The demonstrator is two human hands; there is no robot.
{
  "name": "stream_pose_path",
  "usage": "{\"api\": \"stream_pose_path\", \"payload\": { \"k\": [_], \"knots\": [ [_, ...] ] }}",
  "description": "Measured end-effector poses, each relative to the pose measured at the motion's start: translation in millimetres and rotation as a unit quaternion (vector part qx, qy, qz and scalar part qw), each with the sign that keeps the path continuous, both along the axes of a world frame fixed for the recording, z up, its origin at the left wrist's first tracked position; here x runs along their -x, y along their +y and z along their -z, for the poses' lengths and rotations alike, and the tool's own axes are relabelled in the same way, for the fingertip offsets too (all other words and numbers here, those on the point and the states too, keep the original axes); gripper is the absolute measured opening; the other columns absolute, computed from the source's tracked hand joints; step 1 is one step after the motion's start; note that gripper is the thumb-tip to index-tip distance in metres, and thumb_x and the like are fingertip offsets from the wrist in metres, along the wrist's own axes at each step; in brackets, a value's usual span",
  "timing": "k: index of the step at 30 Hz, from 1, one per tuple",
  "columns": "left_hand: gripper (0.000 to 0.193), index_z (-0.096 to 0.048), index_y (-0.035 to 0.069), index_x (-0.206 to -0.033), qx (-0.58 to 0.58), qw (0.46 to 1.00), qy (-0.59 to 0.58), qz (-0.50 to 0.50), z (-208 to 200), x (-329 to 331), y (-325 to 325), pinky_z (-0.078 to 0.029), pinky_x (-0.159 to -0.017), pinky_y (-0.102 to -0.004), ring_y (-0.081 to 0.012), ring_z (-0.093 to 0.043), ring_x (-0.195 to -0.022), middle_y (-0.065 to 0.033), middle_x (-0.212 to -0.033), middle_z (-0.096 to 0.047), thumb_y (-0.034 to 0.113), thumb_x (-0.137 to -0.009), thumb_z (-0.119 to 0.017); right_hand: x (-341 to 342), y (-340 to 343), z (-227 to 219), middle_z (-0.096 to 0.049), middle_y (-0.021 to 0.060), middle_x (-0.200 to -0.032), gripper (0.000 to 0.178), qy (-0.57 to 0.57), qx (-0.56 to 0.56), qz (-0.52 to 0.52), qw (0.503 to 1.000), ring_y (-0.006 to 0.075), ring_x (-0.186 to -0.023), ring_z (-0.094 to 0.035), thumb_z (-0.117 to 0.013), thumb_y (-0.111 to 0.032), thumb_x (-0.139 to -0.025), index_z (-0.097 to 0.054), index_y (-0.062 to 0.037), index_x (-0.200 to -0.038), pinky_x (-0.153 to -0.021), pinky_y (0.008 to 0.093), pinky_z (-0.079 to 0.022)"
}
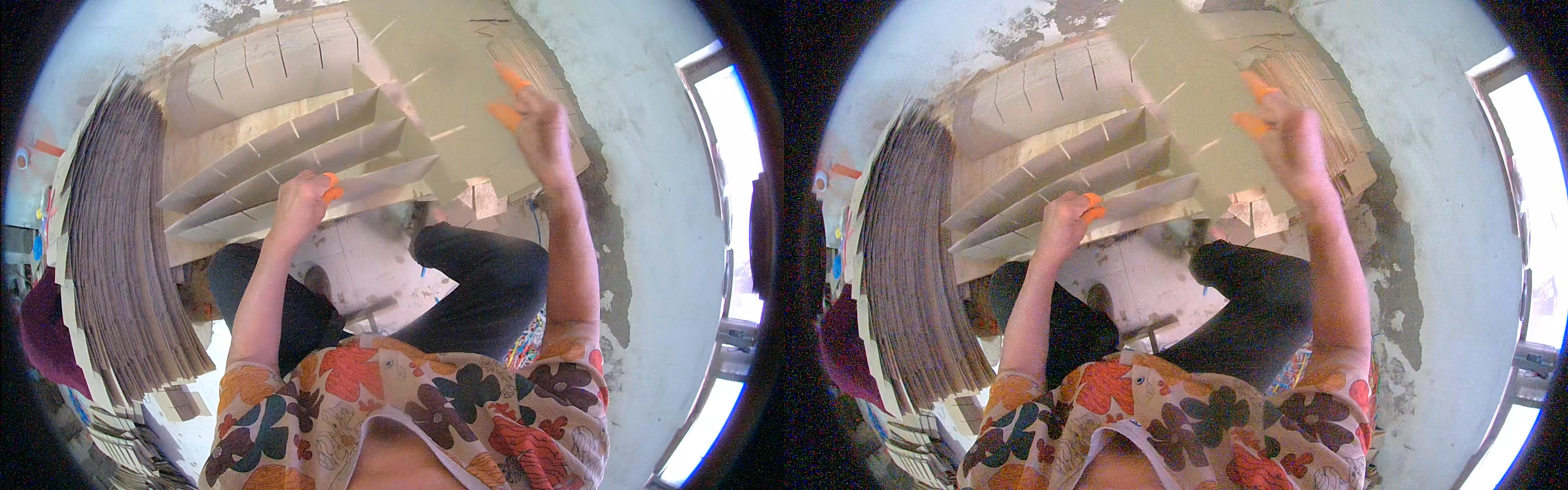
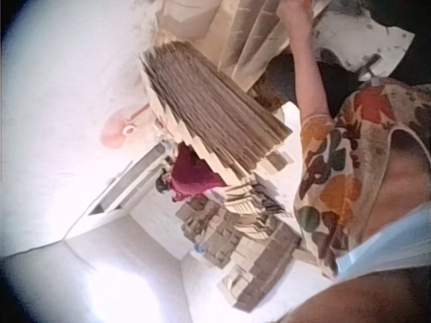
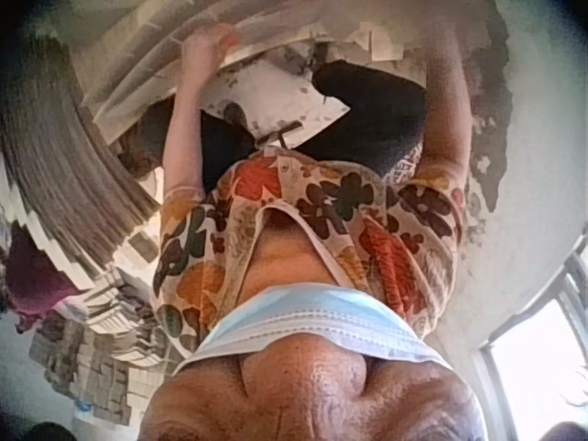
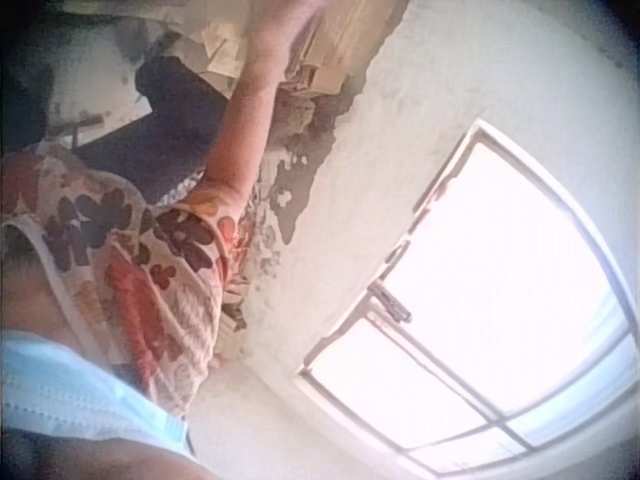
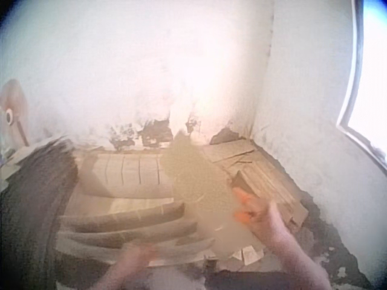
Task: The person sits on the floor and repeatedly folds pre-scored cardboard sheets into box dividers. They insert each folded divider into a larger cardboard box, arranging them side by side to form a grid of compartments.
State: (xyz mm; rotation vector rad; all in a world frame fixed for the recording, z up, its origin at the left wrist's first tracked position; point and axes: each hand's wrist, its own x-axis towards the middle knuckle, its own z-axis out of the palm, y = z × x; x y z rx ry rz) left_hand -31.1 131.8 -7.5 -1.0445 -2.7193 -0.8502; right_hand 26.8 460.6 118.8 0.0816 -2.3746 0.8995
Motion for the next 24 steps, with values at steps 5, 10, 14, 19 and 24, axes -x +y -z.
{"api": "stream_pose_path", "payload": {
  "k": [5, 10, 14, 19, 24],
  "knots": [
    [0.015, -0.064, 0.006, -0.077, -0.06, 0.997, 0.034, 0.026, 2.0, -7.4, 7.8, -0.047, -0.056, -0.0441, -0.0332, -0.06, -0.067, -0.0148, -0.068, -0.059, 0.018, -0.073, -0.071, 6.0, -42.7, 7.9, -0.064, 0.018, -0.107, 0.034, -0.113, -0.056, -0.02, 0.992, 0.0251, -0.07, -0.059, -0.071, -0.007, -0.078, -0.06, 0.0011, -0.109, -0.069, 0.0307, -0.049],
    [0.016, -0.068, 0.008, -0.081, -0.032, 0.999, 0.038, 0.016, 4.3, -10.1, 10.1, -0.048, -0.056, -0.0409, -0.0304, -0.06, -0.063, -0.013, -0.069, -0.061, 0.02, -0.072, -0.073, 11.8, -56.1, 14.1, -0.062, 0.0208, -0.109, 0.034, -0.161, -0.105, -0.024, 0.981, 0.0253, -0.068, -0.057, -0.071, -0.006, -0.078, -0.06, 0.0022, -0.108, -0.066, 0.0316, -0.049],
    [0.015, -0.067, 0.009, -0.079, -0.029, 0.999, 0.034, 0.003, 5.7, -8.7, 8.1, -0.046, -0.055, -0.0418, -0.031, -0.059, -0.062, -0.0132, -0.065, -0.058, 0.02, -0.072, -0.073, 15.2, -48.3, 11.2, -0.062, 0.0234, -0.096, 0.037, -0.135, -0.101, -0.04, 0.985, 0.0274, -0.066, -0.057, -0.071, -0.005, -0.077, -0.059, 0.0005, -0.113, -0.065, 0.0333, -0.049],
    [0.013, -0.065, 0.006, -0.078, -0.042, 0.999, 0.01, 0.012, -0.1, -7.9, 10.8, -0.048, -0.057, -0.0447, -0.035, -0.06, -0.067, -0.0169, -0.068, -0.06, 0.018, -0.074, -0.07, 13.3, -58.1, 18.5, -0.058, 0.0272, -0.076, 0.013, -0.123, -0.057, -0.091, 0.987, 0.0438, -0.075, -0.059, -0.065, -0.004, -0.077, -0.058, 0.0039, -0.085, -0.062, 0.0426, -0.047],
    [0.019, -0.066, 0.006, -0.08, -0.026, 0.999, -0.033, 0.032, -11.1, 5.9, 11.8, -0.049, -0.059, -0.0427, -0.0334, -0.061, -0.068, -0.0156, -0.07, -0.062, 0.024, -0.074, -0.072, 11.3, -66.7, 19.1, -0.057, 0.0279, -0.076, 0.017, -0.158, -0.051, -0.073, 0.983, 0.0439, -0.074, -0.058, -0.065, -0.004, -0.077, -0.058, 0.0041, -0.089, -0.062, 0.0427, -0.047]
  ]
}}
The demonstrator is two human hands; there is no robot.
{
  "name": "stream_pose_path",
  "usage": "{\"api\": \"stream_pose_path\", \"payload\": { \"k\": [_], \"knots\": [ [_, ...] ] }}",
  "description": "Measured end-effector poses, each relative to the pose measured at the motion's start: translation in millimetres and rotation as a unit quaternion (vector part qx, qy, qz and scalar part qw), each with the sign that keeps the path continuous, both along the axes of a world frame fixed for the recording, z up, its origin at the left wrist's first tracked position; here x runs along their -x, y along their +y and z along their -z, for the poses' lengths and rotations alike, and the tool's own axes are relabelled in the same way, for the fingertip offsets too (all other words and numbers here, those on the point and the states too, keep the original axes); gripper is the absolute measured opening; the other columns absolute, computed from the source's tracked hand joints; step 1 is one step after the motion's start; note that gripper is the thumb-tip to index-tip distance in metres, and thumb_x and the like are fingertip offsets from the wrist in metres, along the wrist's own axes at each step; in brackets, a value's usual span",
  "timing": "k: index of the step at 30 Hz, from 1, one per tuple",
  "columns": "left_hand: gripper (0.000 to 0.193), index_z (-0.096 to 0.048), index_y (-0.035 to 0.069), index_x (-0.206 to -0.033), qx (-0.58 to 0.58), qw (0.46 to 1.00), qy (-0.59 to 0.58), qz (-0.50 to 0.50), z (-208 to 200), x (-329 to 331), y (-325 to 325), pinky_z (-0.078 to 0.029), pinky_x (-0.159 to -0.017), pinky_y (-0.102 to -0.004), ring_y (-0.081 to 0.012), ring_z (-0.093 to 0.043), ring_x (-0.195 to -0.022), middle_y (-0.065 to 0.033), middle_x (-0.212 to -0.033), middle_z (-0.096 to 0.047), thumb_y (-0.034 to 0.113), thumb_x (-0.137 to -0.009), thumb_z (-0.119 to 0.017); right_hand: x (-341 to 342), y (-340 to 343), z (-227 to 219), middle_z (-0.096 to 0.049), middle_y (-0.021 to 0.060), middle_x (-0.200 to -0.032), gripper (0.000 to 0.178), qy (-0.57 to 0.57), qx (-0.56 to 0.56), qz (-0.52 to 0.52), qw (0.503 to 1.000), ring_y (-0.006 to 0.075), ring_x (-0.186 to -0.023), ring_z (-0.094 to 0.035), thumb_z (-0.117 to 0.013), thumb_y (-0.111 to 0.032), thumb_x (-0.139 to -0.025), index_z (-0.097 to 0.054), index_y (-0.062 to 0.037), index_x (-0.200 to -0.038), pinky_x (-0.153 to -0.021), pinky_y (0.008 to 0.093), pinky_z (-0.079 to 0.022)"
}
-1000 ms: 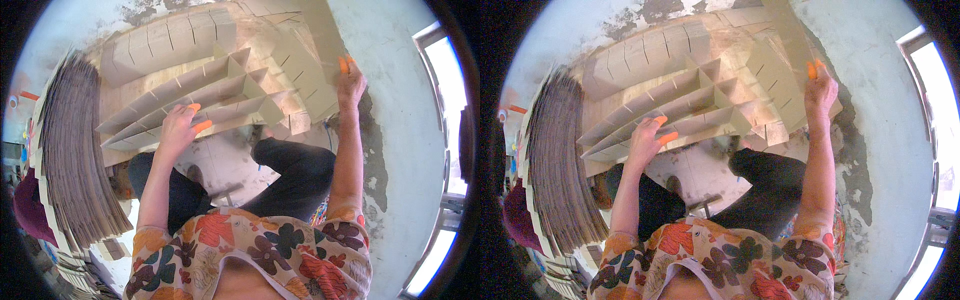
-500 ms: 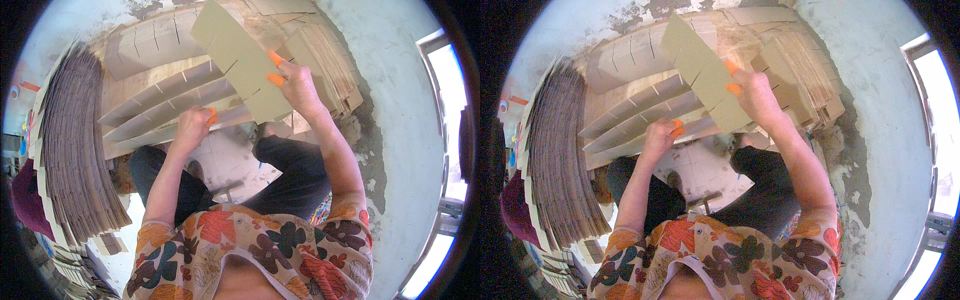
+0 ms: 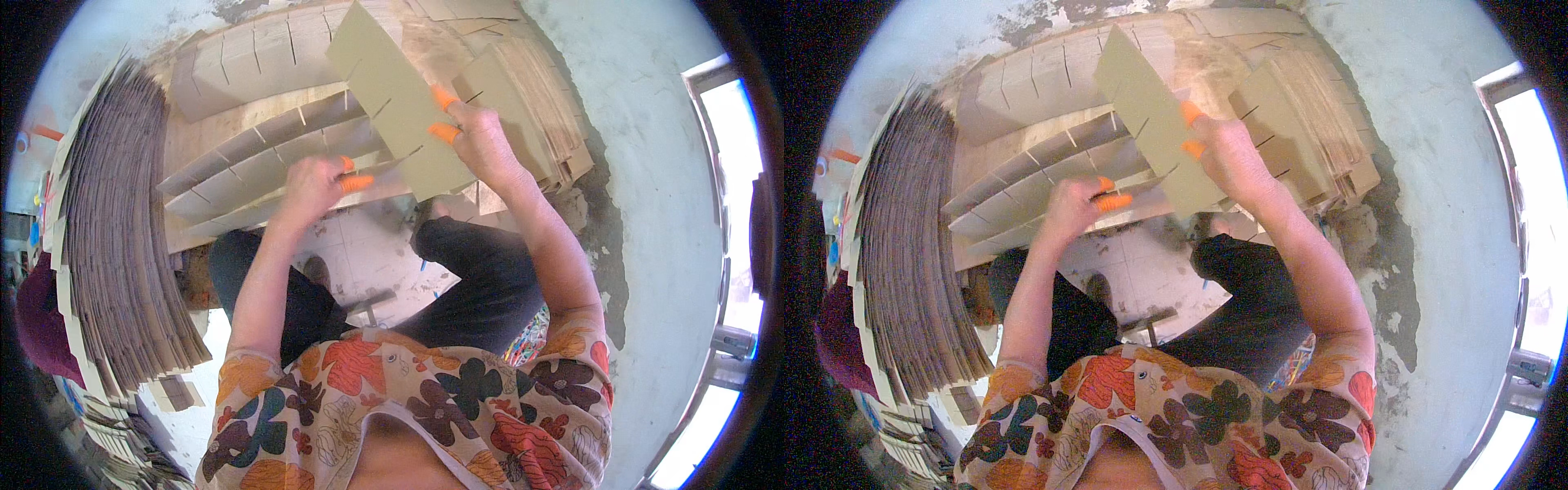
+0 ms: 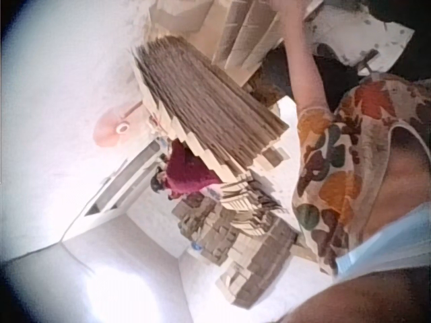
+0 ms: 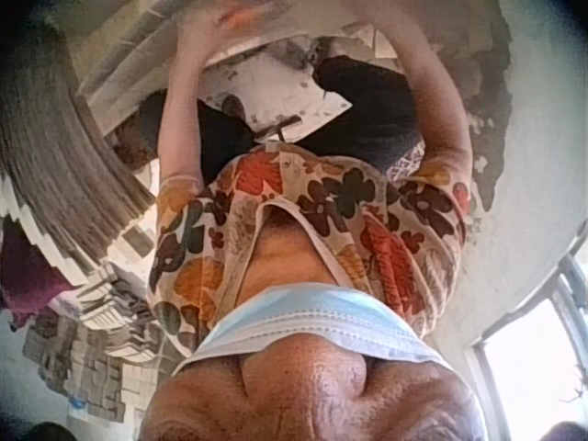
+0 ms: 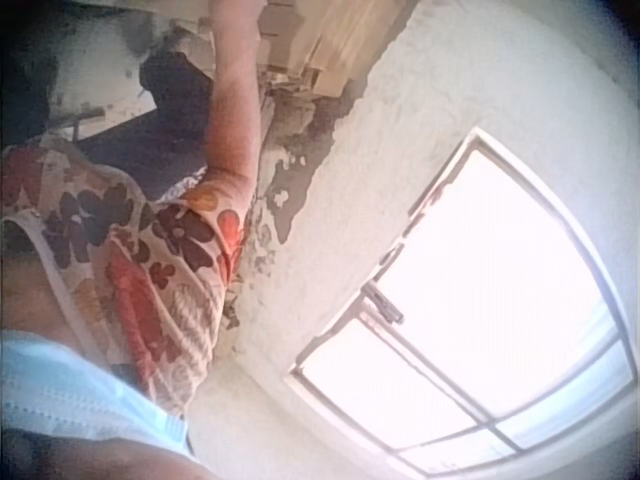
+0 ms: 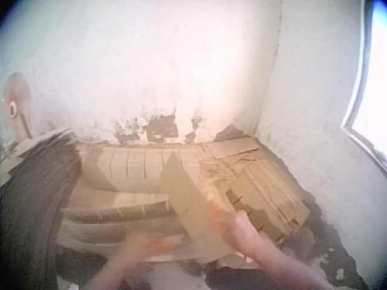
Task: The person sits on the floor and repeatedly folds pre-scored cardboard sheets into box dividers. They insert each folded divider into a larger cardboard box, arranging them side by side to form a grid of compartments.
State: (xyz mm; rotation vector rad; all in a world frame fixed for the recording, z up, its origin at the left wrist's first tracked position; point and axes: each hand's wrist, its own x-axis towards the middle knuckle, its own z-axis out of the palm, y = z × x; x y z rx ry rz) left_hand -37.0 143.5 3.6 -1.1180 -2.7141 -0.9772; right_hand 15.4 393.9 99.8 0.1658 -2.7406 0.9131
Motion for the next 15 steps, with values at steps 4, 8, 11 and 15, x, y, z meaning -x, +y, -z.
{"api": "stream_pose_path", "payload": {
  "k": [4, 8, 11, 15],
  "knots": [
    [0.023, -0.067, 0.006, -0.088, -0.054, 0.981, 0.133, -0.133, -16.1, 56.9, -3.9, -0.05, -0.063, -0.0436, -0.0344, -0.062, -0.071, -0.0177, -0.077, -0.064, 0.022, -0.073, -0.074, -1.6, 2.8, -1.4, -0.058, 0.0275, -0.077, 0.022, -0.006, -0.034, -0.002, 0.999, 0.0437, -0.075, -0.058, -0.066, -0.007, -0.078, -0.058, 0.0032, -0.096, -0.064, 0.0431, -0.047],
    [0.021, -0.065, 0.005, -0.086, 0.066, 0.985, 0.134, -0.091, -3.9, 108.1, -3.0, -0.05, -0.064, -0.0461, -0.0363, -0.063, -0.076, -0.0196, -0.08, -0.064, 0.017, -0.072, -0.074, 0.7, 3.4, 13.9, -0.058, 0.027, -0.077, 0.033, -0.009, -0.035, -0.034, 0.999, 0.043, -0.074, -0.058, -0.067, -0.009, -0.079, -0.057, 0.0014, -0.108, -0.064, 0.0436, -0.046],
    [0.014, -0.063, 0.004, -0.081, 0.142, 0.985, 0.061, -0.078, 16.8, 128.7, 0.8, -0.05, -0.065, -0.0473, -0.0377, -0.064, -0.077, -0.0203, -0.079, -0.064, 0.01, -0.071, -0.071, 4.4, 4.1, 14.5, -0.059, 0.0266, -0.077, 0.041, 0.004, -0.041, -0.053, 0.998, 0.0424, -0.074, -0.059, -0.067, -0.01, -0.078, -0.055, -0.0003, -0.116, -0.064, 0.0437, -0.046],
    [0.009, -0.063, 0.004, -0.076, 0.143, 0.979, 0.098, -0.11, 20.1, 131.2, 7.4, -0.05, -0.066, -0.0474, -0.0386, -0.064, -0.075, -0.0206, -0.076, -0.064, 0.002, -0.068, -0.066, 8.1, 0.5, 1.9, -0.058, 0.0269, -0.076, 0.04, -0.022, -0.022, -0.051, 0.998, 0.042, -0.074, -0.059, -0.068, -0.009, -0.077, -0.057, 0.0003, -0.114, -0.065, 0.0437, -0.047]
  ]
}}
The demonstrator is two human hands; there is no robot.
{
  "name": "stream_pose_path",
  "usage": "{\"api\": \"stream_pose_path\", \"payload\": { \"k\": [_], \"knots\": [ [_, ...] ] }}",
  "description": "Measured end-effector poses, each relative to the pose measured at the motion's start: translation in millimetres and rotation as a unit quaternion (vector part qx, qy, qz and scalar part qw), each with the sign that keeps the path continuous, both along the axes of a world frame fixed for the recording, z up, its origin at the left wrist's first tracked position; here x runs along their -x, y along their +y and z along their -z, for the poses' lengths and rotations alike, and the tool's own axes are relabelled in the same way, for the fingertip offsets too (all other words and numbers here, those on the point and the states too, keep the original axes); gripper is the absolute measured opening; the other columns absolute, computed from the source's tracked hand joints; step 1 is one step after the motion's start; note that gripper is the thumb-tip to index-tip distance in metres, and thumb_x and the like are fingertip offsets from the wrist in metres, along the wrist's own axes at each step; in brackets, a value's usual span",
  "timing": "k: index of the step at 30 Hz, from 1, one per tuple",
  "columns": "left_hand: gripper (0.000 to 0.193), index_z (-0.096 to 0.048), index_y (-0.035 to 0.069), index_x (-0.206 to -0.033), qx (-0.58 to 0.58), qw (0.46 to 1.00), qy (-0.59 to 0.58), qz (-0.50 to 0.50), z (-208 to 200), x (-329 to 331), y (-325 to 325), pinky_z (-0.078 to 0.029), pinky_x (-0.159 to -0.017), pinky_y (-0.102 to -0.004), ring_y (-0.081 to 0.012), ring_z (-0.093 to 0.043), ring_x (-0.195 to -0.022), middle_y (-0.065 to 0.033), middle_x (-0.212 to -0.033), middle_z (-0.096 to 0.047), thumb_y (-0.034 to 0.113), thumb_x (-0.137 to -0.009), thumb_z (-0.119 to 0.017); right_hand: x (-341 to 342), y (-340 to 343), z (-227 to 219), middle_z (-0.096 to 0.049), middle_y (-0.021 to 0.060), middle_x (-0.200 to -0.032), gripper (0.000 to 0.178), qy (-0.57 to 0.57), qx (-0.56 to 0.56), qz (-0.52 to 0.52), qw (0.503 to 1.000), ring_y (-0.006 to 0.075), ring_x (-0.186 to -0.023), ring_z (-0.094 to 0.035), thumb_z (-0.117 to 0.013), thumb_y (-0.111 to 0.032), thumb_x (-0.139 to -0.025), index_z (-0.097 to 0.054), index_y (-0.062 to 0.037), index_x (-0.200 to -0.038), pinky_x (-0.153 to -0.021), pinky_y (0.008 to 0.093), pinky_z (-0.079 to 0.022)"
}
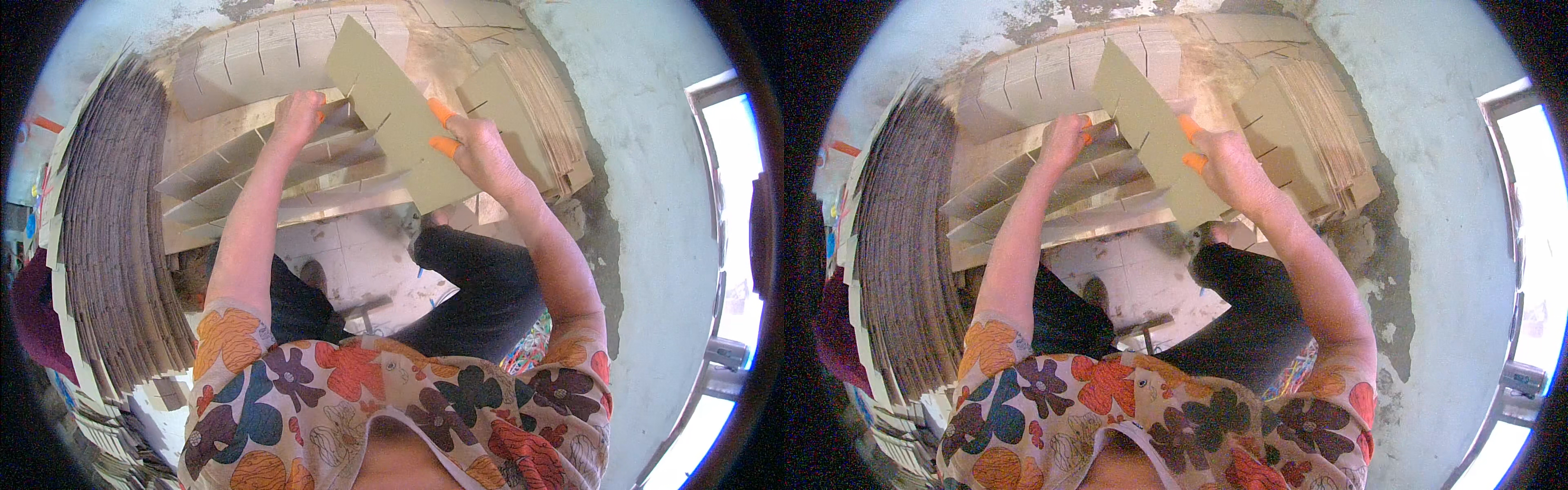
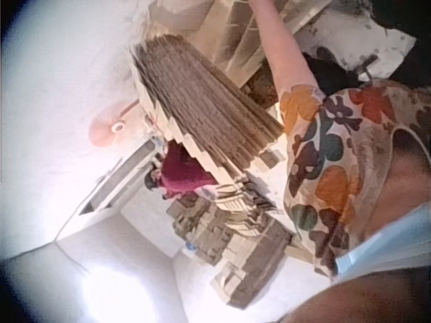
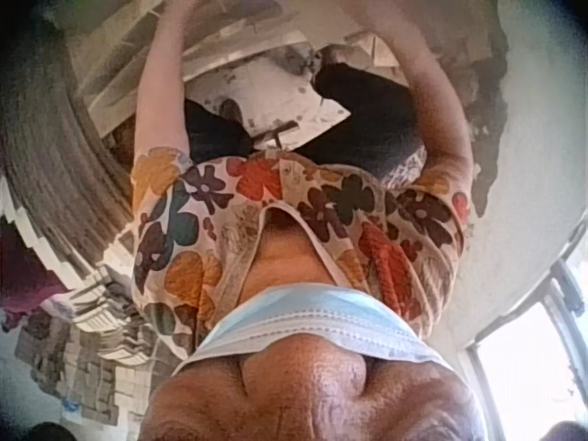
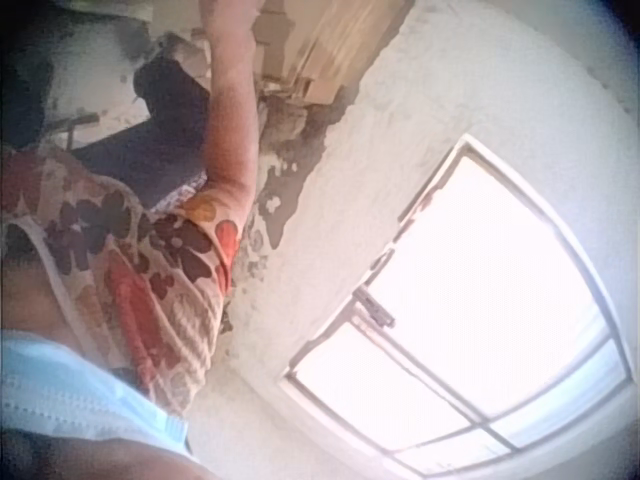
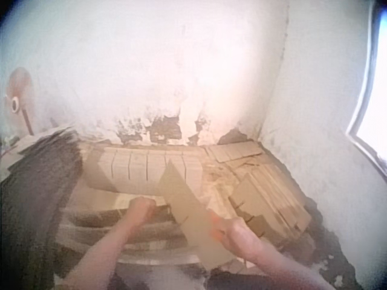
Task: The person sits on the floor and repeatedly folds pre-scored cardboard sheets into box dividers. They insert each folded divider into a larger cardboard box, arranging them side by side to form a grid of compartments.
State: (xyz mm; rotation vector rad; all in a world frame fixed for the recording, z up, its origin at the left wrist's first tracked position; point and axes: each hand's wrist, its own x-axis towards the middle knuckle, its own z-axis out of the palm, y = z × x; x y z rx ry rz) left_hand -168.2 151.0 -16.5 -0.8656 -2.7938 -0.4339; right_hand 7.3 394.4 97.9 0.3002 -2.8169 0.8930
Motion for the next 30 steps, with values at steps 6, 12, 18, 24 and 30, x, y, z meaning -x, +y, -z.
{"api": "stream_pose_path", "payload": {
  "k": [6, 12, 18, 24, 30],
  "knots": [
    [0.015, -0.065, 0.007, -0.085, -0.01, 1.0, -0.014, -0.011, 5.6, 8.1, 0.2, -0.05, -0.067, -0.0479, -0.0381, -0.063, -0.077, -0.0201, -0.076, -0.064, 0.011, -0.071, -0.069, 11.0, 0.1, 9.4, -0.06, 0.026, -0.078, 0.028, -0.018, -0.05, -0.024, 0.998, 0.0421, -0.076, -0.059, -0.067, -0.008, -0.076, -0.061, 0.0001, -0.102, -0.066, 0.0441, -0.047],
    [0.013, -0.066, 0.008, -0.086, -0.029, 1.0, -0.001, -0.002, 6.5, 8.2, 2.5, -0.05, -0.065, -0.048, -0.0388, -0.063, -0.074, -0.0207, -0.074, -0.063, 0.006, -0.073, -0.063, 20.0, -12.6, 40.0, -0.062, 0.023, -0.085, 0.03, -0.082, -0.098, -0.049, 0.991, 0.0392, -0.082, -0.062, -0.066, -0.006, -0.074, -0.056, 0.0027, -0.1, -0.071, 0.0458, -0.049],
    [0.019, -0.065, 0.01, -0.094, -0.026, 0.999, -0.034, -0.018, -2.8, 3.1, -2.0, -0.05, -0.069, -0.0478, -0.0377, -0.062, -0.08, -0.0211, -0.08, -0.063, 0.01, -0.075, -0.065, 33.7, -28.8, 1.6, -0.062, 0.0217, -0.09, 0.052, -0.145, -0.235, -0.11, 0.955, 0.0393, -0.089, -0.06, -0.067, -0.013, -0.075, -0.047, -0.0023, -0.122, -0.076, 0.0458, -0.048],
    [0.044, -0.062, 0.008, -0.105, -0.054, 0.989, -0.129, 0.039, -89.6, -79.4, 13.0, -0.048, -0.077, -0.0449, -0.0356, -0.059, -0.093, -0.0187, -0.092, -0.062, 0.038, -0.074, -0.073, 6.1, -32.3, -22.8, -0.063, 0.0235, -0.086, 0.046, -0.173, -0.247, -0.022, 0.953, 0.0395, -0.086, -0.062, -0.066, -0.011, -0.074, -0.047, 0.0003, -0.114, -0.073, 0.0452, -0.049],
    [0.021, -0.062, 0.005, -0.09, -0.081, 0.979, -0.146, 0.113, -15.4, -123.1, 23.3, -0.049, -0.067, -0.0446, -0.0359, -0.063, -0.078, -0.0177, -0.078, -0.063, 0.02, -0.077, -0.07, -10.5, -26.8, 2.6, -0.063, 0.0239, -0.081, 0.043, -0.142, -0.258, -0.064, 0.953, 0.04, -0.083, -0.063, -0.06, -0.007, -0.074, -0.047, 0.006, -0.114, -0.071, 0.0465, -0.05]
  ]
}}
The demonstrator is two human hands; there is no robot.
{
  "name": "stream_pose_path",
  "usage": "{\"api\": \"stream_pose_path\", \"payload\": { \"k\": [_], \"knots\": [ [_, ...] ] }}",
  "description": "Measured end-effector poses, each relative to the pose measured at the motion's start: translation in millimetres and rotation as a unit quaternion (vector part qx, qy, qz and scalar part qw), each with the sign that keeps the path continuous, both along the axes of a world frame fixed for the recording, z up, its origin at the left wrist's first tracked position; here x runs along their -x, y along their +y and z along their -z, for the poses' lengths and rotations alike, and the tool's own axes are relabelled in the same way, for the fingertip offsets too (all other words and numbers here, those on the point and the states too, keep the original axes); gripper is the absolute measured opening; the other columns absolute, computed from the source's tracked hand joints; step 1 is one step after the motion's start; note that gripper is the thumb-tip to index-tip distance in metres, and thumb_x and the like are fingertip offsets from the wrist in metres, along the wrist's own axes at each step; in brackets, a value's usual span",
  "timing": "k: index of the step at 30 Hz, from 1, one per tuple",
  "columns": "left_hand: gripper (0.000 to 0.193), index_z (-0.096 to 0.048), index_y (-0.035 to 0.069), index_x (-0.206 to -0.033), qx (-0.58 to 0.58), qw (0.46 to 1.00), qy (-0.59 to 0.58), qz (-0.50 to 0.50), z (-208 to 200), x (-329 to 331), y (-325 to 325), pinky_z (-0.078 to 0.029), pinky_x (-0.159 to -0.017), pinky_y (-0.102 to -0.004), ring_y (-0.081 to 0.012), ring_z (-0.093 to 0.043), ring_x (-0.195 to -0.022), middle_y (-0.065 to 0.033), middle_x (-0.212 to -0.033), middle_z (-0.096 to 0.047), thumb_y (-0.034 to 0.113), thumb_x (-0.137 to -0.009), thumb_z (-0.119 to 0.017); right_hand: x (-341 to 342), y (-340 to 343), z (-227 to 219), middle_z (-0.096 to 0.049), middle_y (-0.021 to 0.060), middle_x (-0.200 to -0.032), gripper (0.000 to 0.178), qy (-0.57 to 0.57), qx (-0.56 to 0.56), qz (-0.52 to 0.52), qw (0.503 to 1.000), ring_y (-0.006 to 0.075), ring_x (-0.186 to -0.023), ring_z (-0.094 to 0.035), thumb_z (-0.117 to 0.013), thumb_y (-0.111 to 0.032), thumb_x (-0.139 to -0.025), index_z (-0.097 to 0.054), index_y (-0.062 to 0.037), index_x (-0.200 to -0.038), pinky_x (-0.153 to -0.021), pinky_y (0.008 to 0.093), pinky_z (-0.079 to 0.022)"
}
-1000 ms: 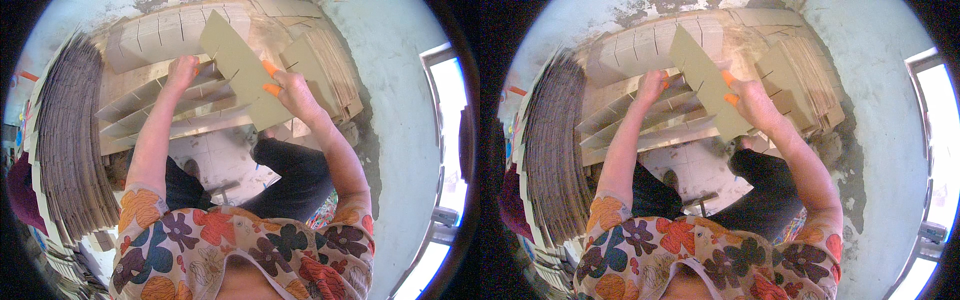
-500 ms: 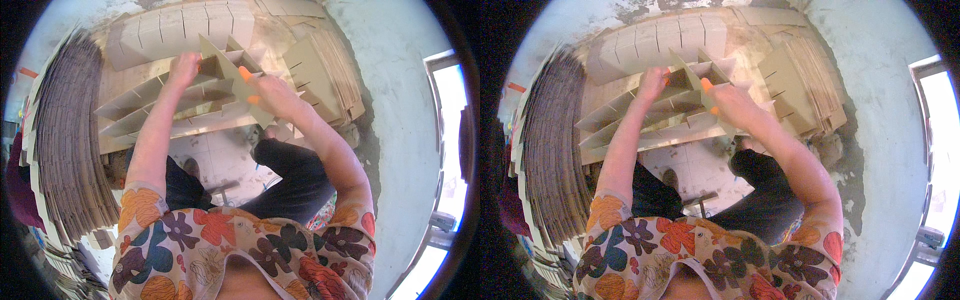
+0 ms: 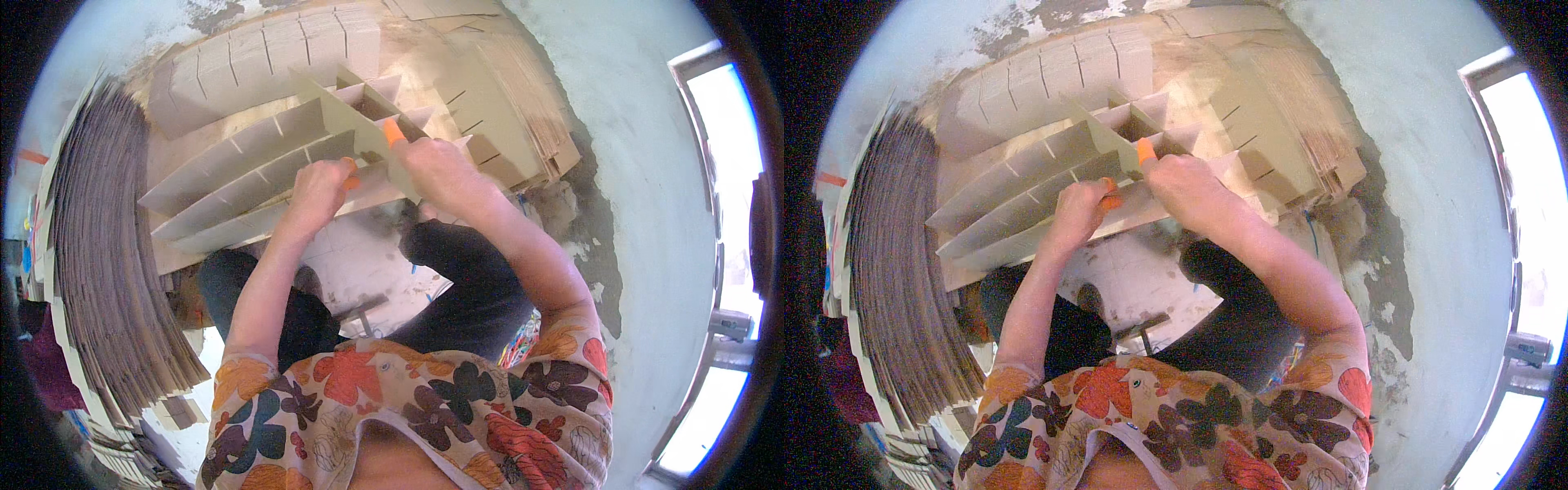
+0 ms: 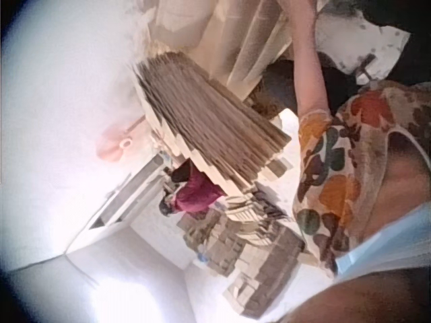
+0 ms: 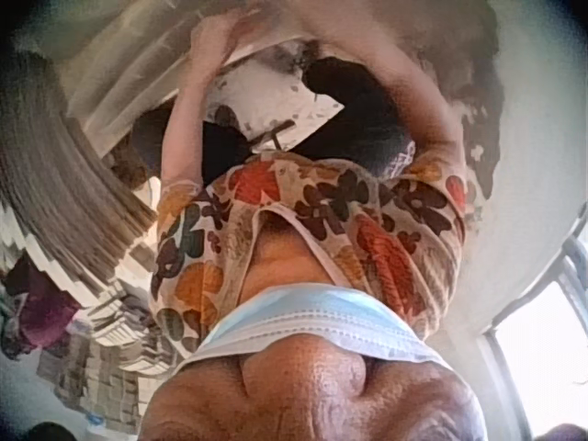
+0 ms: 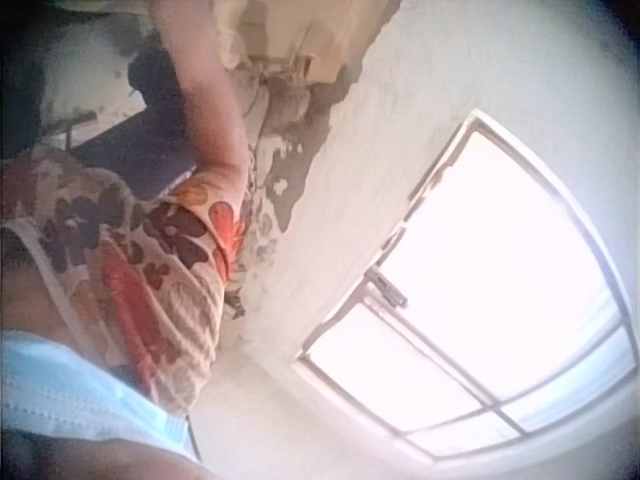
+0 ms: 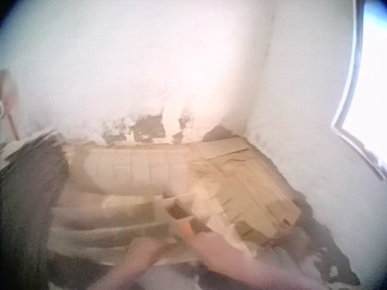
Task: The person sits on the floor and repeatedly folds pre-scored cardboard sheets into box dividers. They insert each folded divider into a larger cardboard box, arranging them side by side to form a grid of compartments.
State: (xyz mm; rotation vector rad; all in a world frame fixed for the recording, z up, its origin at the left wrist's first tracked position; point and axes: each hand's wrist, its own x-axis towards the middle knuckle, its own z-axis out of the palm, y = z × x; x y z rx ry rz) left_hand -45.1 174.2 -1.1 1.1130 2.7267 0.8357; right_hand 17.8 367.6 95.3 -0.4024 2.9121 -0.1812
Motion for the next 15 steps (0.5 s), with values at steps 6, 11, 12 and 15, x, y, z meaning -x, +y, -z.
{"api": "stream_pose_path", "payload": {
  "k": [6, 11, 12, 15],
  "knots": [
    [0.017, -0.062, 0.005, -0.084, -0.033, 0.998, 0.055, 0.002, 7.5, -2.0, 6.1, -0.048, -0.063, -0.0442, -0.0346, -0.063, -0.073, -0.0156, -0.074, -0.063, 0.018, -0.075, -0.07, -20.2, 2.0, 60.3, -0.064, 0.0184, -0.076, 0.018, 0.036, 0.004, 0.033, 0.999, 0.0341, -0.072, -0.066, -0.054, -0.008, -0.082, -0.057, 0.0056, -0.094, -0.061, 0.0427, -0.053],
    [0.028, -0.063, 0.004, -0.086, -0.079, 0.995, 0.039, -0.048, -12.1, -13.7, -3.8, -0.047, -0.061, -0.044, -0.0341, -0.062, -0.073, -0.0157, -0.076, -0.063, 0.026, -0.074, -0.073, -15.4, 71.1, 59.2, -0.065, 0.0128, -0.091, 0.031, 0.213, 0.003, 0.149, 0.965, 0.0323, -0.085, -0.064, -0.058, -0.026, -0.086, -0.06, -0.01, -0.111, -0.067, 0.0431, -0.051],
    [0.029, -0.063, 0.003, -0.087, -0.101, 0.993, 0.036, -0.058, -14.4, -16.4, -7.4, -0.047, -0.061, -0.0449, -0.0347, -0.061, -0.075, -0.0163, -0.077, -0.062, 0.028, -0.075, -0.072, -12.0, 95.3, 59.8, -0.061, 0.0136, -0.102, 0.033, 0.289, -0.02, 0.2, 0.936, 0.0321, -0.097, -0.059, -0.06, -0.027, -0.085, -0.059, -0.0094, -0.113, -0.075, 0.0453, -0.049],
    [0.034, -0.064, 0.003, -0.091, -0.079, 0.991, 0.072, -0.074, -7.4, -18.7, -16.8, -0.047, -0.061, -0.044, -0.0343, -0.061, -0.072, -0.0162, -0.074, -0.061, 0.032, -0.074, -0.074, -9.2, 153.7, 74.6, -0.042, 0.0135, -0.132, 0.039, 0.345, -0.162, 0.336, 0.861, 0.0313, -0.128, -0.035, -0.066, -0.026, -0.08, -0.058, -0.0079, -0.113, -0.097, 0.0569, -0.034]
  ]
}}
